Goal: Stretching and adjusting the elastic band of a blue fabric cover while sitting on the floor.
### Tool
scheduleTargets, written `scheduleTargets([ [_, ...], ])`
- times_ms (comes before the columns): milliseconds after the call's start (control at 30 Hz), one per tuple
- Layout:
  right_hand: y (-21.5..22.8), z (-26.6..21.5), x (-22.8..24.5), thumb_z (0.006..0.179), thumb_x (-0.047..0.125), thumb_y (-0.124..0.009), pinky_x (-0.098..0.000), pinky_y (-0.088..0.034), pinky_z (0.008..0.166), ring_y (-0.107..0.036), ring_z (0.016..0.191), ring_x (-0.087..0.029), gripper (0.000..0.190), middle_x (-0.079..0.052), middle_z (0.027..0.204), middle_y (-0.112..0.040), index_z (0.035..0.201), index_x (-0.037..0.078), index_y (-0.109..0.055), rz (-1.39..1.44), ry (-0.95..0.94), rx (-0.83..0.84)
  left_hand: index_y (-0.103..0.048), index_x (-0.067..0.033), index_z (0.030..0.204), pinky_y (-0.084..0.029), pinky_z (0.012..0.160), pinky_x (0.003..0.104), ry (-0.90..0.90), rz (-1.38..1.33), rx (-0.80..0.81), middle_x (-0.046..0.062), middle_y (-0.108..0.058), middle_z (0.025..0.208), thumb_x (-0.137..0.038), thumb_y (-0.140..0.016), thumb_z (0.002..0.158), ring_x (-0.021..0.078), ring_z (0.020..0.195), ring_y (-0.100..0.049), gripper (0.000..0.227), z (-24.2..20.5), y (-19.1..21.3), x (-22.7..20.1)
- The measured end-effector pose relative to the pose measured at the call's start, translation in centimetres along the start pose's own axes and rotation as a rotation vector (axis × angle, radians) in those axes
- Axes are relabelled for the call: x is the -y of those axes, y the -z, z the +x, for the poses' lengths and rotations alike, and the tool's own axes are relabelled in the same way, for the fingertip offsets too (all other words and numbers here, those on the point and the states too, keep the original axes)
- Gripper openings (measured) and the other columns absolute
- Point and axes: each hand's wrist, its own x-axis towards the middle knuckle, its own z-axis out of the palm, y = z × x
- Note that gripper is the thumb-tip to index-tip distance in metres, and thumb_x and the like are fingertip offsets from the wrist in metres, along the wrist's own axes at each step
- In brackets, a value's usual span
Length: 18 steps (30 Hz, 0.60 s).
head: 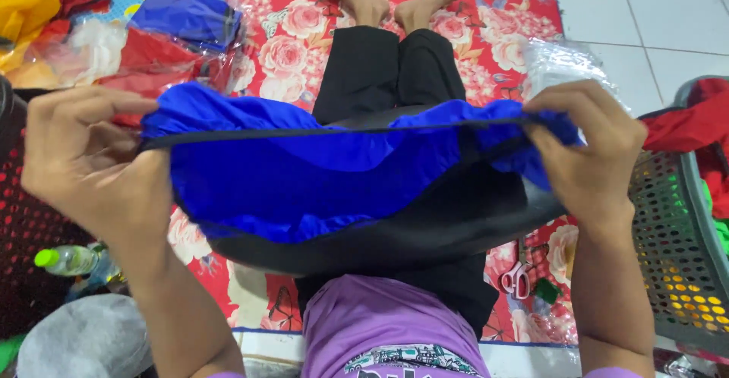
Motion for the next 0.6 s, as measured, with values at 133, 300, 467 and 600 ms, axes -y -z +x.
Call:
scheduleTargets([
  [133,0.1,0.4,-1.5,0.099,-0.02,-0.082,-0.0376,-0.054,0.095,-0.07,0.1,-0.03,0.015,-0.022,0.105,-0.072,0.107,-0.008,-0.076,0.165,-0.091,-0.063,-0.077,0.0068,0.114,-0.046,0.074,0.031,0.114,0.076,0.078,0.018,-0.065,0.108,0.021,-0.09,0.098,0.0219,0.086,-0.057,0.024,-1.0,0.6,1.9],
  [300,-0.9,-0.8,-2.5,0.095,-0.011,-0.085,-0.0316,-0.052,0.091,-0.07,0.096,-0.024,0.014,-0.017,0.101,-0.073,0.103,-0.003,-0.077,0.268,-0.208,0.012,-0.078,0.0006,0.115,-0.042,0.075,0.026,0.226,0.129,0.173,0.012,-0.069,0.109,0.017,-0.092,0.098,0.0164,0.088,-0.062,0.026,-2.8,0.8,7.2],
  [467,-0.9,-2.3,-3.0,0.08,-0.016,-0.064,-0.0362,-0.053,0.103,-0.07,0.108,-0.027,0.032,-0.016,0.111,-0.074,0.107,-0.002,-0.074,0.279,-0.286,0.138,-0.064,-0.0026,0.105,-0.05,0.091,0.026,0.323,-0.047,0.186,0.019,-0.069,0.127,0.024,-0.09,0.108,0.0226,0.125,-0.066,0.037,-4.5,1.2,11.5],
  [600,0.2,-4.2,-5.1,0.08,-0.016,-0.058,-0.0392,-0.053,0.102,-0.068,0.109,-0.031,0.034,-0.02,0.112,-0.072,0.109,-0.007,-0.072,0.211,-0.235,0.002,-0.058,-0.0111,0.092,-0.05,0.105,0.027,0.39,-0.179,0.165,0.018,-0.067,0.138,0.023,-0.068,0.104,0.0203,0.123,-0.063,0.038,-7.8,4.0,22.5],
])
